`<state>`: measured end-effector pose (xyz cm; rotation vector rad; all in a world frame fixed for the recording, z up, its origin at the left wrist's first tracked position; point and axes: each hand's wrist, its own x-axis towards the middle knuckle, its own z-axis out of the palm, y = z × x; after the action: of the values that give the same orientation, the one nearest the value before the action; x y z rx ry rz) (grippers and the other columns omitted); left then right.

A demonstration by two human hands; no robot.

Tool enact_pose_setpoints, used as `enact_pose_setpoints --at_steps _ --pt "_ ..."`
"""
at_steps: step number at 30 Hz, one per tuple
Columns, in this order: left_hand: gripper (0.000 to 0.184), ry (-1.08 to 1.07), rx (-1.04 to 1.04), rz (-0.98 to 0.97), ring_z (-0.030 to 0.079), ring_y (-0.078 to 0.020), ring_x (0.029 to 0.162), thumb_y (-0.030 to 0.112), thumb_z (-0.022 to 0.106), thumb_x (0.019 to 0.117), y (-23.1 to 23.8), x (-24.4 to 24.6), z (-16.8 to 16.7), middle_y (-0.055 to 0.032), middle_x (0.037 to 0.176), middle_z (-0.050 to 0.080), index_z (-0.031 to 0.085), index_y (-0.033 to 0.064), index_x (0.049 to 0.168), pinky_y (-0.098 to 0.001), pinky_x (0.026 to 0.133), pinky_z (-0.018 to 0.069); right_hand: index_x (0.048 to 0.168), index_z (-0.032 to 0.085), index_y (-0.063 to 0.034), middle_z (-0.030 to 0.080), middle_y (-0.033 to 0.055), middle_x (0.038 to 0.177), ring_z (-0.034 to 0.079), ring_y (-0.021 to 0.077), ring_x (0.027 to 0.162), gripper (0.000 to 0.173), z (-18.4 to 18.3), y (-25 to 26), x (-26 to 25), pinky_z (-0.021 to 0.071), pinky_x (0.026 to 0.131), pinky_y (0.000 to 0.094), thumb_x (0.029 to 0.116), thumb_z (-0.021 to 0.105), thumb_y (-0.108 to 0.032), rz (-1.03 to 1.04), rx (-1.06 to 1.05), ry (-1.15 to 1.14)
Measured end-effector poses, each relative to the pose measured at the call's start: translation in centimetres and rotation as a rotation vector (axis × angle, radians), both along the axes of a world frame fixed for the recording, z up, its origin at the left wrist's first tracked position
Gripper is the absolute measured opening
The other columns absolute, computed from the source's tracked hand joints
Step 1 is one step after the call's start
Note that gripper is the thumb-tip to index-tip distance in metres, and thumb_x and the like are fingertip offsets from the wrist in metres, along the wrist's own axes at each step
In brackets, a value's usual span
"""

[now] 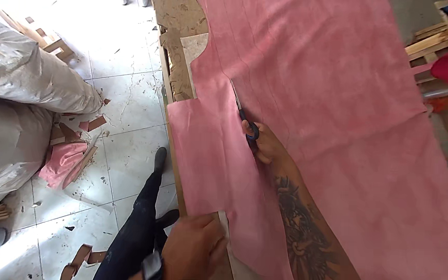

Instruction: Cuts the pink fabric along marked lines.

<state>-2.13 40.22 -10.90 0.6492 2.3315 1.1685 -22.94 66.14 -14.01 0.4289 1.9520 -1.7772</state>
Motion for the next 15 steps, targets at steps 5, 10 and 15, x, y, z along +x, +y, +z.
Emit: enact_pose_setpoints --at_steps 5,10,15 --pt "0.07 0.239 -0.094 -0.525 0.01 -0.034 0.159 0.053 0.064 0.0955 3.9 -14.8 -4.0 -0.009 0.17 0.024 0.046 0.0145 0.152 -0.0651 0.125 0.0117 0.088 0.066 -0.0094 0.057 0.0035 0.062 0.051 0.0094 0.047 0.041 0.5 0.5 -0.2 0.0449 0.044 0.0247 0.0925 0.071 -0.049 0.025 -0.022 -0.098" --pt "0.101 0.321 -0.115 -0.617 -0.005 -0.0331 0.16 0.069 0.06 0.0891 1.4 -14.1 -7.6 -0.0086 0.174 0.002 0.02 0.0158 0.166 -0.0623 0.126 0.0015 0.085 0.069 -0.0095 0.063 0.0034 0.07 0.062 0.0105 0.058 0.046 -0.1 0.4 -2.1 0.0557 0.057 0.0245 0.0834 0.081 -0.053 -0.02 -0.227 -0.109" --pt "0.093 0.301 -0.075 -0.582 -0.003 -0.0322 0.16 0.053 0.066 0.0891 1.5 -14.2 -7.6 -0.0082 0.174 0.005 0.026 0.0143 0.164 -0.0583 0.128 0.0021 0.093 0.068 -0.0108 0.065 0.0024 0.074 0.065 0.0121 0.064 0.049 0.0 0.4 -4.6 0.0575 0.06 0.0262 0.0894 0.072 -0.059 0.063 -0.242 -0.054"
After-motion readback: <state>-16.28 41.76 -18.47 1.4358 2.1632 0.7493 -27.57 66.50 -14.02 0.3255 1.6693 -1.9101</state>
